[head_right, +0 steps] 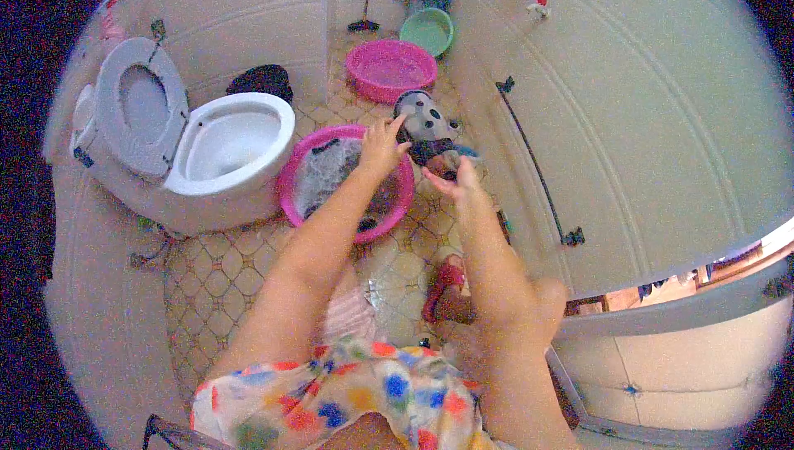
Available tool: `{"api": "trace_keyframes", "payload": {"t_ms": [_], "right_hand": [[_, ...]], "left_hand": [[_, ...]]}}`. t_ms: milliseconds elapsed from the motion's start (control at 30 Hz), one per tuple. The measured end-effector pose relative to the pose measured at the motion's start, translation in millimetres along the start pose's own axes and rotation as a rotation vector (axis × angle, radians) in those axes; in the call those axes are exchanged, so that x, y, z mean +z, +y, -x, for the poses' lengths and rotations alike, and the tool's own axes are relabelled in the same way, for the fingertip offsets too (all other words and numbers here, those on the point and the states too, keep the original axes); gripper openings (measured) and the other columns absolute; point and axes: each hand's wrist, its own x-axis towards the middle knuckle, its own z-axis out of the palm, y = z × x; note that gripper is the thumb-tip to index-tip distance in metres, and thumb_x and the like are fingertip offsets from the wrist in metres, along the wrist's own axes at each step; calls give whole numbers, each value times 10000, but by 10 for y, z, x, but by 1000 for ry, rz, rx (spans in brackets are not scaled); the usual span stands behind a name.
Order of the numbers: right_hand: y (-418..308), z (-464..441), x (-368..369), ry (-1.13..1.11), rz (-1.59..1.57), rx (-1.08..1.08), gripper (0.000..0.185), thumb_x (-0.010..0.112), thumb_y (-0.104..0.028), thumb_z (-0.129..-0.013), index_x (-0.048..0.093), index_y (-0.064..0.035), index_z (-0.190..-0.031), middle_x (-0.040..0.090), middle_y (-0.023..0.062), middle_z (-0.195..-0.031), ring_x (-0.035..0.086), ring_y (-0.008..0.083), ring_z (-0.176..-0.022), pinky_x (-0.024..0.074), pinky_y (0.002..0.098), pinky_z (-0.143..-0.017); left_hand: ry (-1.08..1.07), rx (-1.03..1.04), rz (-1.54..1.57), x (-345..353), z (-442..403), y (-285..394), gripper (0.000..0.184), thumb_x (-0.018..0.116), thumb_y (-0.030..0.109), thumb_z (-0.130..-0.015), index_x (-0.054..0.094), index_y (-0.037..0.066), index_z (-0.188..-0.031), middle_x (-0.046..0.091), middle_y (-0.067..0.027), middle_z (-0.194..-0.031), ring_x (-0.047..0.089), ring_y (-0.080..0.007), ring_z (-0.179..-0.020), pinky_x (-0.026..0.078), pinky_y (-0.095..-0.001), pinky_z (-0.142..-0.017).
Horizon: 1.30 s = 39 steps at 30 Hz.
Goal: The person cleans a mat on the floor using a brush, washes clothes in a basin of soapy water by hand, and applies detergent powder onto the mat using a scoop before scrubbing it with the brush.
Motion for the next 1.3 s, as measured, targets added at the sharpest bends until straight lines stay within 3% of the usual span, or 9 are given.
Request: {"api": "trace_keyframes", "payload": {"t_ms": [100, 233, 433, 833, 933, 1067, 1167, 1200, 1300], "right_hand": [[47, -39, 14, 97, -78, 72, 437, 441, -352, -912, 396, -25, -1199, 411, 204, -1212, 533, 449, -982, 532, 506, -782], [44, -416, -117, -21, -7, 167, 478, 441, -409, -903, 397, -45, -1211, 459, 196, -1179, 582, 441, -903, 567, 441, -638], [-180, -1099, -45, -77, -11, 169, 464, 478, -383, -874, 397, -40, -1176, 467, 228, -1107, 564, 460, -883, 552, 504, -643], [-737, -2434, 962, -265, 269, 119, 538, 364, -495, -911, 400, -35, -1188, 577, 203, -927, 609, 402, -696, 541, 362, -447], [-803, -2945, 1305, -164, 423, 32, 533, 372, -492, -910, 401, -41, -1192, 570, 191, -971, 611, 390, -687, 549, 388, -487], [-825, -3836, 1732, -439, 347, -21, 584, 499, -475, -869, 372, -73, -1273, 525, 156, -1146, 603, 368, -826, 542, 459, -639], [-794, -4068, 2015, -488, 385, -55, 657, 564, -501, -837, 339, -109, -1314, 533, 156, -1106, 569, 333, -980, 516, 394, -731], [-749, -4048, 2022, -413, 338, -107, 802, 663, -449, -788, 241, -122, -1387, 419, 146, -1278, 466, 295, -1131, 440, 435, -898], [-485, -4286, 1872, -426, 301, -205, 790, 668, -343, -806, 198, -145, -1409, 332, 117, -1362, 426, 311, -1174, 410, 446, -932]], "left_hand": [[-39, -22, 10, 101, -12, -71, 678, 721, 241, -725, 405, 196, -1323, 494, -152, -1205, 453, -352, -1135, 381, -454, -951], [-75, -91, 0, 277, -134, -166, 693, 709, 201, -739, 373, 181, -1345, 479, -190, -1215, 438, -379, -1145, 366, -458, -970], [54, -313, 160, 690, -488, -269, 741, 701, 185, -734, 320, 176, -1370, 451, -259, -1220, 408, -424, -1157, 329, -472, -998], [194, -783, 686, 1173, -1071, -1004, 664, 661, 200, -777, 345, 120, -1356, 379, -200, -1312, 349, -333, -1233, 311, -408, -1018], [197, -869, 810, 1280, -1083, -1569, 624, 650, 194, -790, 367, 94, -1338, 410, -178, -1295, 392, -303, -1206, 336, -385, -997], [249, -924, 805, 1135, -1056, -1892, 602, 652, 185, -785, 387, 68, -1313, 466, -149, -1241, 454, -268, -1141, 368, -352, -960], [249, -1021, 823, 1070, -1002, -2026, 590, 648, 166, -778, 394, 72, -1301, 488, -130, -1205, 469, -252, -1114, 376, -345, -941], [251, -1055, 857, 1080, -955, -2051, 584, 645, 159, -776, 397, 76, -1298, 491, -125, -1197, 470, -248, -1110, 376, -346, -936], [176, -1129, 725, 991, -938, -1899, 576, 630, 144, -774, 393, 80, -1296, 491, -111, -1186, 479, -236, -1079, 373, -361, -925]]}}
